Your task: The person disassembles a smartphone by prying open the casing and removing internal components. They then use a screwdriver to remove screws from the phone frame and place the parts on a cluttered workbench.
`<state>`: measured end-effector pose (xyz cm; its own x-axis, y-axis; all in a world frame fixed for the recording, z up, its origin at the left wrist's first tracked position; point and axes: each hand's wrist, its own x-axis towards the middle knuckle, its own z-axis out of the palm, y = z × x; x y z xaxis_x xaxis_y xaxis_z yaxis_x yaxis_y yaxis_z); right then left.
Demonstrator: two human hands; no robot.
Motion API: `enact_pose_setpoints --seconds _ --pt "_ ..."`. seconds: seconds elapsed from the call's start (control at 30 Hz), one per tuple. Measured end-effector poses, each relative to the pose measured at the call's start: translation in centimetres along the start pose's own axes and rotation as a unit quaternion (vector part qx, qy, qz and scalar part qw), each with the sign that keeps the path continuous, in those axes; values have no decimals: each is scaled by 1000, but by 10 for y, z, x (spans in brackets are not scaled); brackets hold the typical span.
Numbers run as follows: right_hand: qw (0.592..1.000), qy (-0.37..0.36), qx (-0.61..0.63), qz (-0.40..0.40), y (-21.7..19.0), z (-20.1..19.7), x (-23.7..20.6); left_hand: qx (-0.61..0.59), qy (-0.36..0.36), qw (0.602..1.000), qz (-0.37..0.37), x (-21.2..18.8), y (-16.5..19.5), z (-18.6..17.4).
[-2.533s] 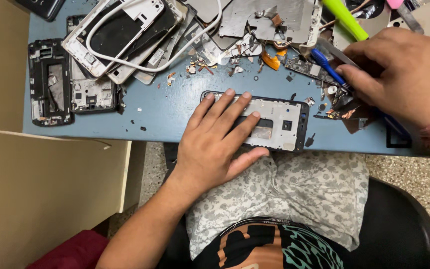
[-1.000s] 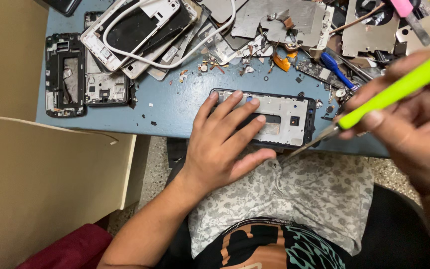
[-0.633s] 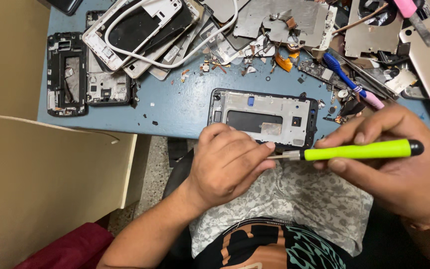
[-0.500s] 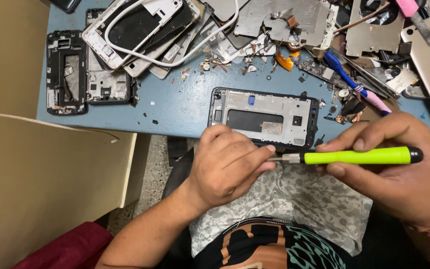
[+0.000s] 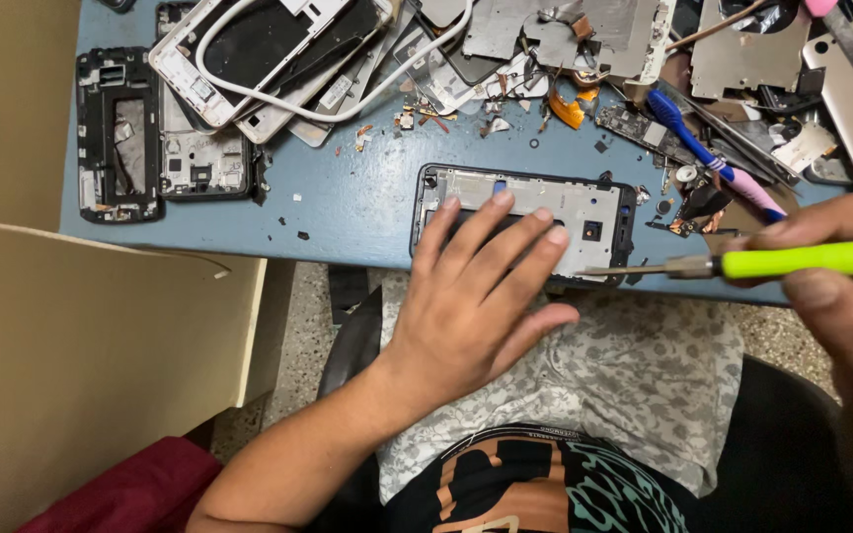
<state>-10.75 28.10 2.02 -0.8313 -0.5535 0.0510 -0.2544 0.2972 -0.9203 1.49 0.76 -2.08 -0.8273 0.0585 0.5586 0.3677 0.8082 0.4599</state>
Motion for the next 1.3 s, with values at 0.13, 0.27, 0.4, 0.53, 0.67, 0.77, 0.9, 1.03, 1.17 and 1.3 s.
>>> enact_pose_setpoints --seconds 0.13,0.27,0.4,0.53,0.67,0.77,0.9,1.03,1.17,1.3 --pt "997 28 -67 3 2 -10 -3 42 -39 998 -14 4 -4 3" --pt "990 -4 -137 -29 1 -12 5 47 -57 997 -34 4 -4 5" --pt "974 -28 -214 -65 -8 -9 11 43 -51 997 -44 4 -3 6" --pt "964 -52 -256 -56 -16 -6 14 41 -49 997 -47 4 -3 7" --pt "972 -30 -213 -94 -16 -2 13 39 -49 997 -49 4 -3 8" --pt "959 -50 -255 -117 -15 -3 15 40 -49 997 -48 4 -3 7" --pt "960 -41 -245 -129 -13 -1 17 42 -49 997 -48 4 -3 8" --pt "961 -36 -222 -162 -14 1 12 43 -48 997 -50 4 -3 8" --pt "961 -32 -226 -154 -13 -2 9 46 -49 996 -50 4 -3 9" --pt "954 -55 -252 -156 -8 -11 11 46 -48 997 -50 4 -3 9"
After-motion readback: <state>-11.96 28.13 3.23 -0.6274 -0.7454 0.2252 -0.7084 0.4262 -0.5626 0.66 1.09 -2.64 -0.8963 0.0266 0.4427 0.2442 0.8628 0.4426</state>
